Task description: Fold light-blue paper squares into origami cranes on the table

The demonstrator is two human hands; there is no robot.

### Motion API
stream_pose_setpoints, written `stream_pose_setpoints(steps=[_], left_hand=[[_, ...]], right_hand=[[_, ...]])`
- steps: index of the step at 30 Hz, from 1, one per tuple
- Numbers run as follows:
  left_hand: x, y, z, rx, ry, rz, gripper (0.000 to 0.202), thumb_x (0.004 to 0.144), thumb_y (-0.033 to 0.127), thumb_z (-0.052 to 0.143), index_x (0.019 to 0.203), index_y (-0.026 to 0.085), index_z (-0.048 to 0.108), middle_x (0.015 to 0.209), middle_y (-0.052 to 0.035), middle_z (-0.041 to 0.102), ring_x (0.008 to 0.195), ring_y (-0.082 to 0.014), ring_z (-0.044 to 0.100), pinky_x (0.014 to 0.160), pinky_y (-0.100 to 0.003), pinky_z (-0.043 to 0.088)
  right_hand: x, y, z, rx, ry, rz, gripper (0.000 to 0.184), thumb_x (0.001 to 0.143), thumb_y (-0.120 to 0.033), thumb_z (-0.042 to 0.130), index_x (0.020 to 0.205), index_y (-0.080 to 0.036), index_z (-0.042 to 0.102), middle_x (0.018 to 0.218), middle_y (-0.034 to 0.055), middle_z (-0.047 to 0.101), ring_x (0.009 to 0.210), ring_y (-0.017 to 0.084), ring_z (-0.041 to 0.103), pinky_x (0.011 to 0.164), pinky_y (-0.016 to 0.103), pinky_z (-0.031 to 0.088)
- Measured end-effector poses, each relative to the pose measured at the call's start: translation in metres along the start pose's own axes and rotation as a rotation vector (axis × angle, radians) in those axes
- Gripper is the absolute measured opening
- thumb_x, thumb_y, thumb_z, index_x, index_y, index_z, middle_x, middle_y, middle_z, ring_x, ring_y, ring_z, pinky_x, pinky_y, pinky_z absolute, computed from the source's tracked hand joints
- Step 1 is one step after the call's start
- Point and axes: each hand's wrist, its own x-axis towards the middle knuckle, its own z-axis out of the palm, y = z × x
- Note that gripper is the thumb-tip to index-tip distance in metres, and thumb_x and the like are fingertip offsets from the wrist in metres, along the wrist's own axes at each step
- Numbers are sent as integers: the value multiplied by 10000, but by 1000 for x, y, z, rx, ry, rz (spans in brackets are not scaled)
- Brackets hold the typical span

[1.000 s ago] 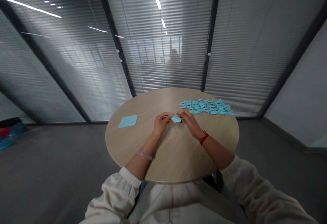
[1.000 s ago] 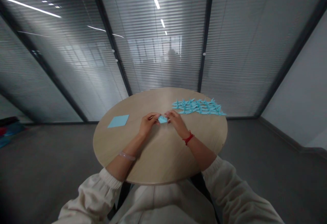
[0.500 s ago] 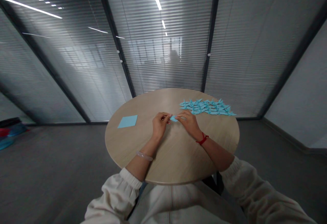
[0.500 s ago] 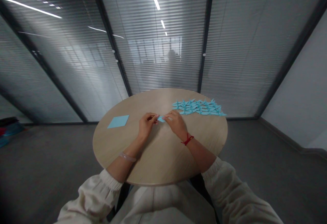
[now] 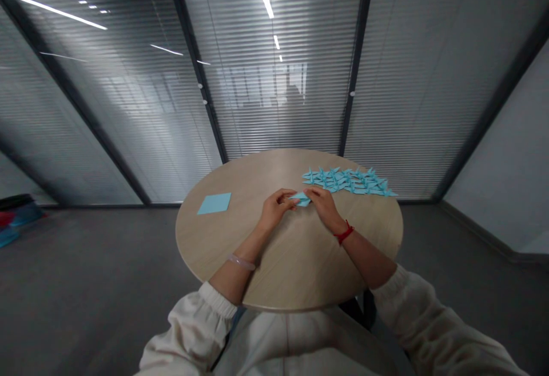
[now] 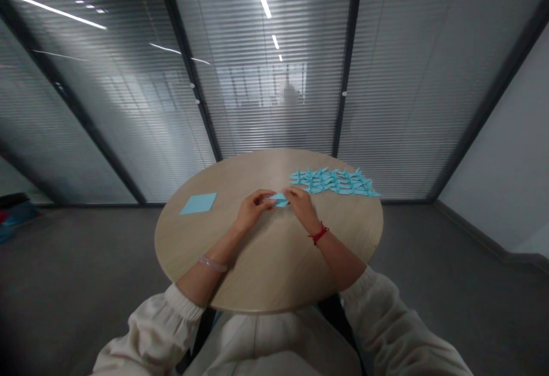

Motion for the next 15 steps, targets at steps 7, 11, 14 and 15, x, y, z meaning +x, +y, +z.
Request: stream_pose_setpoints(steps=[7, 11, 14, 15], left_hand=[[2, -1, -3, -95, 99, -49, 419, 655, 490, 749, 846, 121, 695, 759, -54, 714, 642, -146, 659, 683, -293, 561], [1, 0, -5, -86, 181, -25, 413, 676, 508, 728, 825, 124, 704, 767, -59, 715, 657, -156, 666, 693, -299, 564], [0, -2, -4, -95, 164, -31, 402, 675, 486, 736, 846, 124, 705, 794, -68, 723, 676, -165, 679, 692, -302, 566], [0, -3, -4, -101, 150, -44, 407, 666, 474, 747, 863, 121, 702, 791, -71, 724, 679, -170, 685, 680, -302, 567]], right_hand=[[-5, -16, 1, 309, -88, 73, 380, 788, -540, 593, 928, -207, 708, 929, 46, 691, 845, 190, 621, 703, 303, 510], [-5, -14, 4, 368, -121, 129, 453, 657, -487, 746, 1001, -199, 685, 827, 33, 692, 778, 176, 633, 722, 319, 529], [-3, -10, 6, 365, -96, 132, 398, 646, -482, 752, 911, -192, 693, 860, 45, 704, 776, 175, 641, 723, 322, 530], [-3, -8, 6, 363, -80, 130, 382, 648, -484, 747, 888, -191, 693, 868, 47, 706, 777, 175, 642, 722, 323, 530]])
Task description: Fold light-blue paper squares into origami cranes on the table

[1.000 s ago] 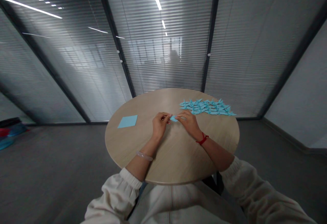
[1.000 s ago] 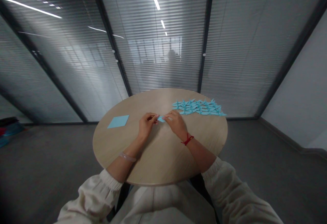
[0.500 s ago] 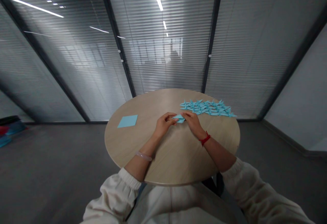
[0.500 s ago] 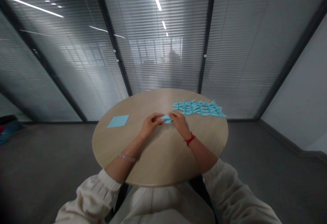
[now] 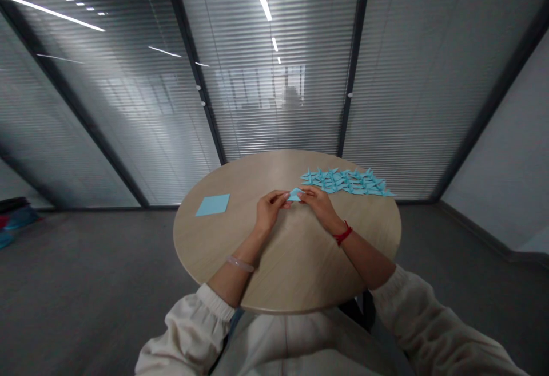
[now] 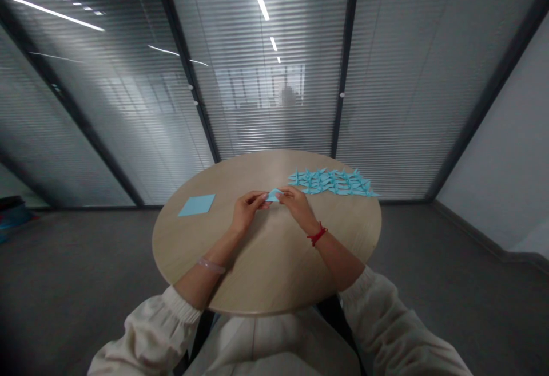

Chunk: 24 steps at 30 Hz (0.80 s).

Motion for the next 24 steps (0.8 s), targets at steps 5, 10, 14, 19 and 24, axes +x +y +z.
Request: stream_pose_setpoints(steps=[5, 10, 14, 19, 24], left_hand=[[0, -6, 3, -36, -88, -116, 462, 601, 380, 818, 946, 108, 676, 753, -71, 729, 694, -195, 706, 627, -295, 569], [-3, -4, 2, -178, -179, -311, 371, 609, 314, 841, 861, 91, 685, 809, -92, 739, 752, -189, 713, 706, -285, 581], [-7, -2, -1, -296, -236, -494, 245, 694, 253, 799, 840, 91, 686, 846, -107, 739, 762, -164, 713, 732, -239, 579], [-6, -6, -5, -325, -285, -560, 86, 811, 207, 689, 812, 121, 691, 851, -91, 734, 728, -137, 707, 701, -195, 581], [-3, -7, -6, -355, -252, -561, 46, 811, 153, 675, 793, 113, 688, 850, -87, 729, 697, -118, 697, 692, -186, 582]], right_hand=[[2, 1, -2, -25, 75, -13, 340, 661, -477, 730, 831, -185, 697, 798, 35, 700, 723, 164, 632, 682, 312, 522], [1, -1, -4, -40, 92, -7, 330, 679, -472, 713, 842, -185, 706, 784, 38, 699, 693, 159, 623, 603, 278, 507], [0, -2, -4, -19, 74, -6, 329, 669, -471, 722, 839, -190, 711, 790, 38, 699, 672, 148, 609, 561, 256, 495], [-2, -5, -2, 22, 36, 7, 322, 680, -465, 719, 862, -200, 707, 825, 37, 699, 677, 141, 608, 577, 256, 502], [-5, -9, -1, 99, -79, 53, 384, 647, -432, 768, 949, -212, 682, 822, 8, 694, 679, 130, 620, 645, 265, 517]])
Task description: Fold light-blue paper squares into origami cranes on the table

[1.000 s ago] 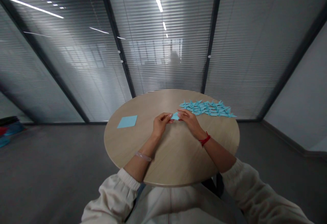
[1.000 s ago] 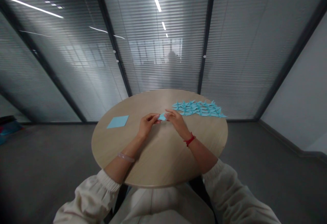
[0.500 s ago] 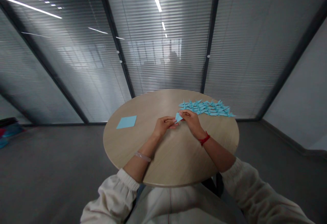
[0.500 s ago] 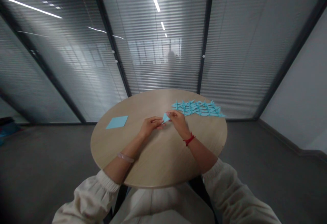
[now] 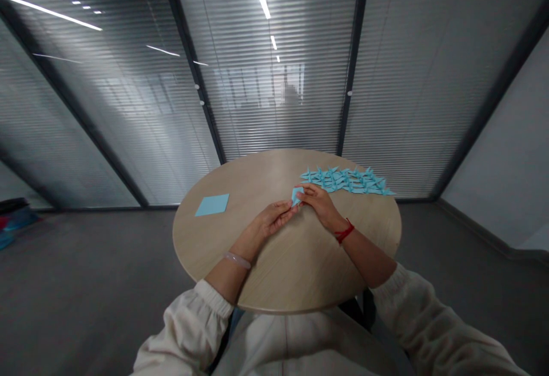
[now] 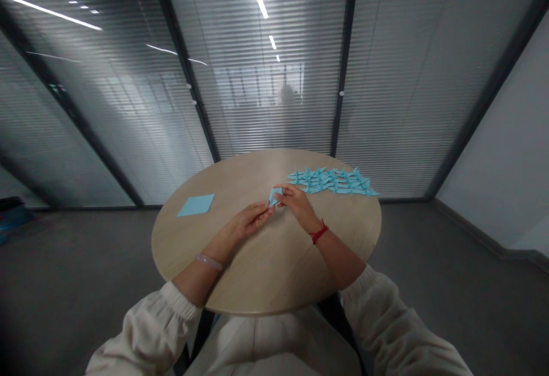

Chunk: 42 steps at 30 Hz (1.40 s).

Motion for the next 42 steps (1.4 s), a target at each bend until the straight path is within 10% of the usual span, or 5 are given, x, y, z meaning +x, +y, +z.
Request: stream_pose_setpoints(steps=[42], left_hand=[[-8, 5, 20, 229, 43, 86, 314, 764, 297, 730, 972, 74, 654, 878, -146, 737, 716, -173, 711, 647, -263, 584]], right_hand=[[6, 10, -1, -103, 120, 36, 342, 583, -375, 772, 801, -192, 582, 603, -60, 590, 499, 103, 559, 523, 248, 480]])
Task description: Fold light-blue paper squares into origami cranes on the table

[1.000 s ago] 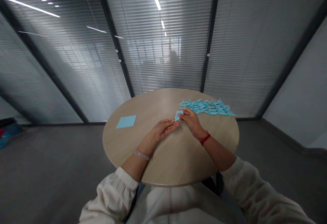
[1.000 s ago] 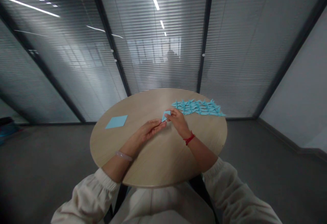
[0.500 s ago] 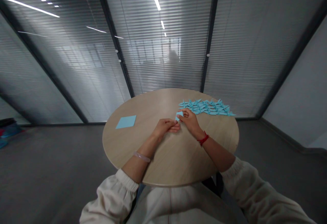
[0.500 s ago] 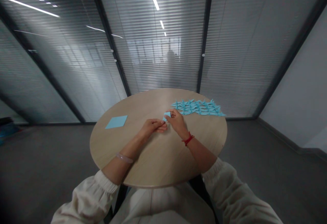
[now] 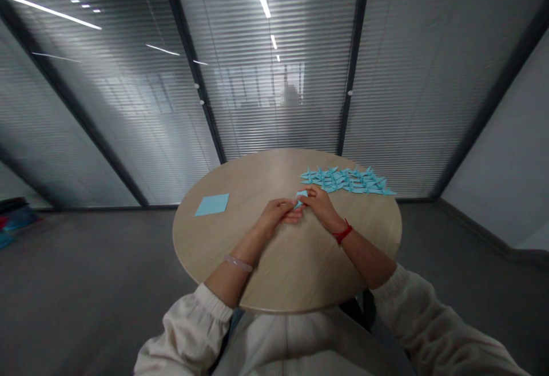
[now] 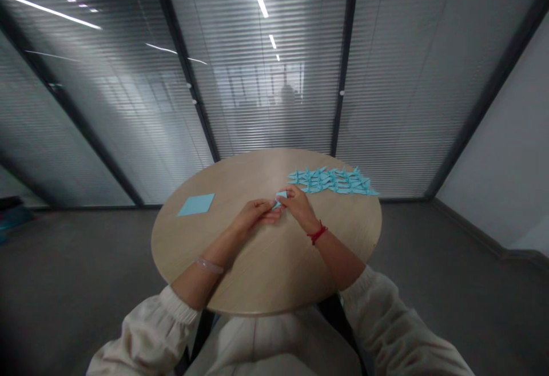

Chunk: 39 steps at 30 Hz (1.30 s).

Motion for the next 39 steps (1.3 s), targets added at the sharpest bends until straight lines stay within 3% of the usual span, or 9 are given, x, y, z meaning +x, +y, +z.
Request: stream_pose_setpoints(steps=[3, 7, 12, 17, 20, 23, 27, 31, 39], left_hand=[[2, -4, 0, 143, 62, 238, 547, 627, 281, 830, 1102, 128, 604, 825, -70, 738, 689, -166, 698, 659, -288, 583], [3, -7, -1, 372, 174, 484, 370, 690, 328, 765, 999, 145, 675, 772, -39, 730, 644, -146, 677, 678, -274, 563], [-4, -4, -4, 502, 254, 618, 246, 790, 359, 663, 916, 158, 730, 766, -46, 732, 654, -148, 668, 671, -253, 542], [-8, 2, -5, 582, 278, 726, 264, 813, 410, 640, 913, 193, 753, 827, -61, 734, 658, -144, 651, 640, -248, 525], [-8, 6, -6, 621, 283, 781, 255, 802, 435, 654, 867, 215, 765, 834, -67, 730, 730, -158, 654, 657, -253, 521], [-6, 7, -7, 570, 290, 769, 260, 766, 452, 686, 836, 217, 771, 825, -72, 726, 737, -163, 648, 647, -257, 522], [-3, 4, -6, 403, 252, 642, 300, 730, 459, 705, 862, 198, 771, 858, -75, 730, 656, -145, 635, 610, -264, 540], [0, 3, -3, 289, 234, 543, 319, 710, 446, 714, 866, 172, 765, 910, -85, 736, 708, -158, 650, 619, -271, 556], [-1, 5, -1, 360, 326, 537, 349, 667, 475, 742, 821, 162, 748, 795, -65, 722, 611, -133, 624, 595, -258, 536]], right_hand=[[0, 0, 2, 64, 12, 55, 382, 546, -373, 799, 778, -204, 547, 612, -54, 613, 502, 114, 576, 515, 249, 476], [-2, 0, 3, 181, -26, 89, 406, 566, -390, 806, 792, -213, 520, 651, -45, 636, 562, 128, 614, 591, 272, 508], [-5, -4, 2, 281, -24, 109, 416, 567, -360, 823, 823, -210, 532, 705, -44, 642, 628, 117, 625, 653, 268, 520], [-10, -11, -1, 327, -202, 153, 430, 616, -333, 812, 958, -216, 579, 774, -12, 676, 671, 128, 648, 706, 283, 530], [-11, -14, -1, 323, -225, 148, 408, 613, -318, 820, 947, -214, 609, 786, -8, 670, 673, 124, 646, 717, 279, 531], [-10, -14, -1, 325, -200, 117, 378, 595, -302, 833, 899, -215, 627, 786, -22, 637, 682, 116, 632, 736, 286, 532], [-8, -11, 0, 305, -163, 68, 359, 593, -305, 831, 886, -221, 640, 794, -38, 590, 714, 113, 614, 760, 301, 535], [-6, -8, -1, 221, -118, -12, 347, 606, -334, 817, 887, -230, 641, 824, -31, 607, 761, 133, 614, 773, 317, 531], [-7, -7, 2, -6, -67, -141, 307, 647, -410, 774, 849, -211, 656, 827, 8, 668, 782, 171, 622, 750, 312, 478]])
